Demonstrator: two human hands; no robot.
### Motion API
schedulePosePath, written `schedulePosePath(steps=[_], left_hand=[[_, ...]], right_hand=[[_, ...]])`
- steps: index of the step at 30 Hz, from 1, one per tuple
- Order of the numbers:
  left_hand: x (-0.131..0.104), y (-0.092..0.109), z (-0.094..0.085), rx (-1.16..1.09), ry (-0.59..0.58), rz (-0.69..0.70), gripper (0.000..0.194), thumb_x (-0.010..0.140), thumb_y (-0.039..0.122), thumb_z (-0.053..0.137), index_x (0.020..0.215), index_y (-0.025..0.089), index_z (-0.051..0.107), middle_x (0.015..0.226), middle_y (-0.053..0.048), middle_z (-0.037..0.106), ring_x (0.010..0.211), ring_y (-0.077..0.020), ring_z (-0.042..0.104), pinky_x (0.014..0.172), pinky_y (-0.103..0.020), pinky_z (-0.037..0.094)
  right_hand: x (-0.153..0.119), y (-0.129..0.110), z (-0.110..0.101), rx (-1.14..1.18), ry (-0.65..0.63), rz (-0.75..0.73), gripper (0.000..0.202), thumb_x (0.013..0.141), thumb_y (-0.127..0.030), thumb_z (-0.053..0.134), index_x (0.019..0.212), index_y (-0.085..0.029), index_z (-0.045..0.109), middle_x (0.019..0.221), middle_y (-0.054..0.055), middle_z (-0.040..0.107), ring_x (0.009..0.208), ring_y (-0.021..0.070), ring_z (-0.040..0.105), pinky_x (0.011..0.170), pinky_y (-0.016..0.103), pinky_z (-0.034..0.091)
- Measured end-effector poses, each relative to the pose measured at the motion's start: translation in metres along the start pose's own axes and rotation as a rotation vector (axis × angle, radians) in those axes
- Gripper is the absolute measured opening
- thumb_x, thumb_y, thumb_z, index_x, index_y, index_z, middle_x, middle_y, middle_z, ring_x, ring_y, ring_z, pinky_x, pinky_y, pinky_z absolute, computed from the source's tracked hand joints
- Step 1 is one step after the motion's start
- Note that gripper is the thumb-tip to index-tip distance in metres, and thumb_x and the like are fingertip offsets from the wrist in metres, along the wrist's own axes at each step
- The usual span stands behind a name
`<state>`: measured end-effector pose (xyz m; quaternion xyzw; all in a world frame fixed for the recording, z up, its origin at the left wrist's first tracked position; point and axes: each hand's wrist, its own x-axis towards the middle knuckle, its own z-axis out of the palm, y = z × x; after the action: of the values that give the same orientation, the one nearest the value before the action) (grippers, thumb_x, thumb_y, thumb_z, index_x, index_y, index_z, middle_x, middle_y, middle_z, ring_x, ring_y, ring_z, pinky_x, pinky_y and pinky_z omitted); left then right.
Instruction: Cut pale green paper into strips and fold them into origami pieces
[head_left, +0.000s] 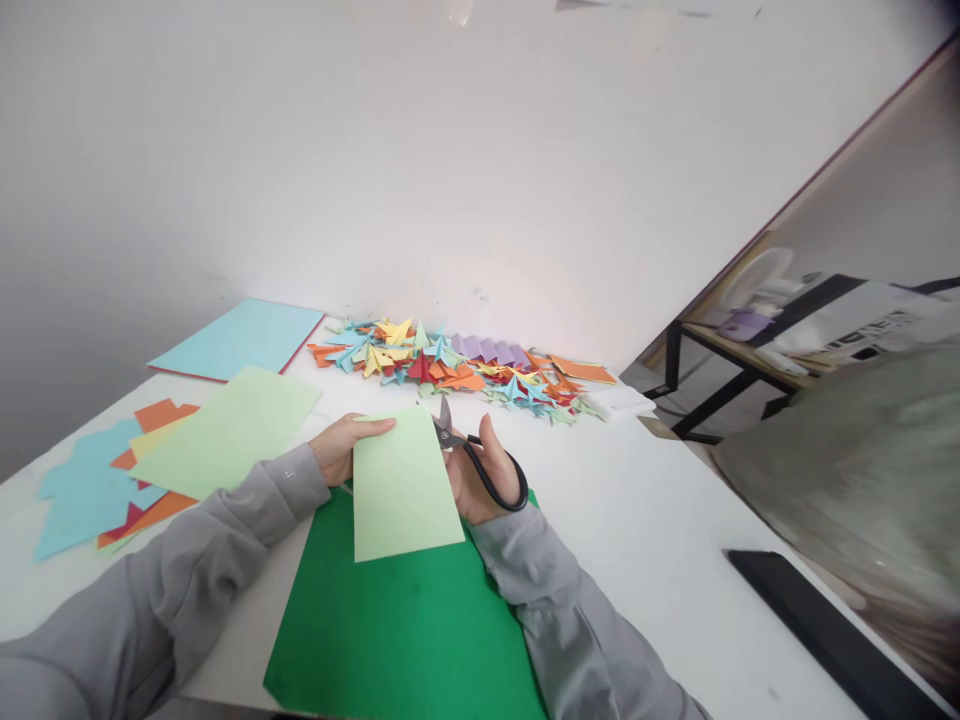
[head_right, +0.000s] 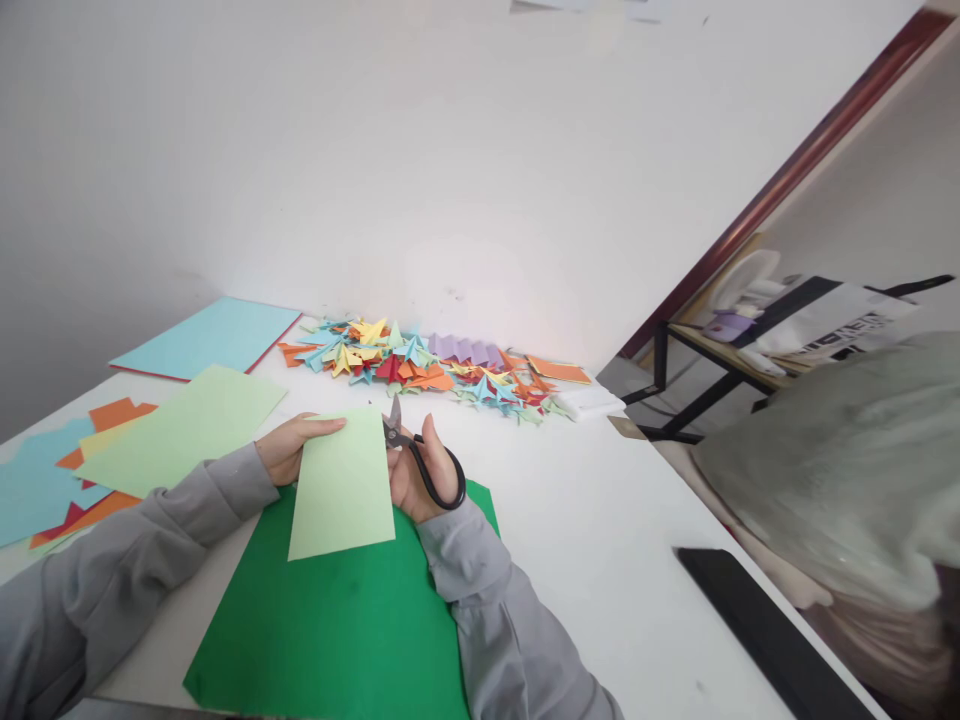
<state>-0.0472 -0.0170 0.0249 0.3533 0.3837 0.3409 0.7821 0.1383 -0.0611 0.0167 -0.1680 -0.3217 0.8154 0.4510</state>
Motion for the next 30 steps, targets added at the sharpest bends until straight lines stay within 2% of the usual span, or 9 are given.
schedulePosePath(steps=[16,22,27,30], left_hand=[[0.004,-0.003,0.001,-0.055,0.031,0.035,0.016,0.072,0.016,0.059,0.081,0.004,0.065,0.071,-0.015,0.068,0.062,-0.0215,0.065,0.059,-0.031,0.052],[0.002,-0.001,0.000,-0.001,0.039,0.017,0.015,0.068,0.016,0.064,0.077,0.004,0.066,0.068,-0.014,0.068,0.059,-0.0217,0.065,0.057,-0.031,0.052],[0.000,0.002,-0.004,0.026,-0.043,-0.039,0.017,0.066,0.016,0.064,0.076,0.003,0.067,0.070,-0.016,0.068,0.058,-0.0237,0.065,0.056,-0.033,0.053],[0.000,0.003,-0.007,0.043,-0.074,-0.046,0.017,0.065,0.016,0.065,0.076,0.002,0.067,0.071,-0.016,0.068,0.059,-0.0244,0.065,0.057,-0.033,0.053]], right_hand=[[0.007,0.007,0.005,-0.006,0.178,-0.116,0.061,0.078,-0.064,0.031,0.112,-0.019,0.051,0.097,0.011,0.065,0.089,0.0230,0.061,0.078,0.040,0.047],[0.004,0.006,0.009,-0.016,0.102,-0.057,0.059,0.079,-0.064,0.028,0.112,-0.019,0.050,0.095,0.010,0.064,0.085,0.0214,0.061,0.077,0.039,0.047],[-0.001,0.000,0.004,-0.022,-0.004,0.109,0.062,0.079,-0.065,0.024,0.109,-0.017,0.050,0.086,0.009,0.064,0.072,0.0182,0.061,0.066,0.037,0.049],[-0.001,-0.003,-0.001,-0.020,-0.023,0.117,0.063,0.079,-0.066,0.023,0.108,-0.018,0.050,0.081,0.008,0.065,0.066,0.0171,0.061,0.061,0.034,0.049]])
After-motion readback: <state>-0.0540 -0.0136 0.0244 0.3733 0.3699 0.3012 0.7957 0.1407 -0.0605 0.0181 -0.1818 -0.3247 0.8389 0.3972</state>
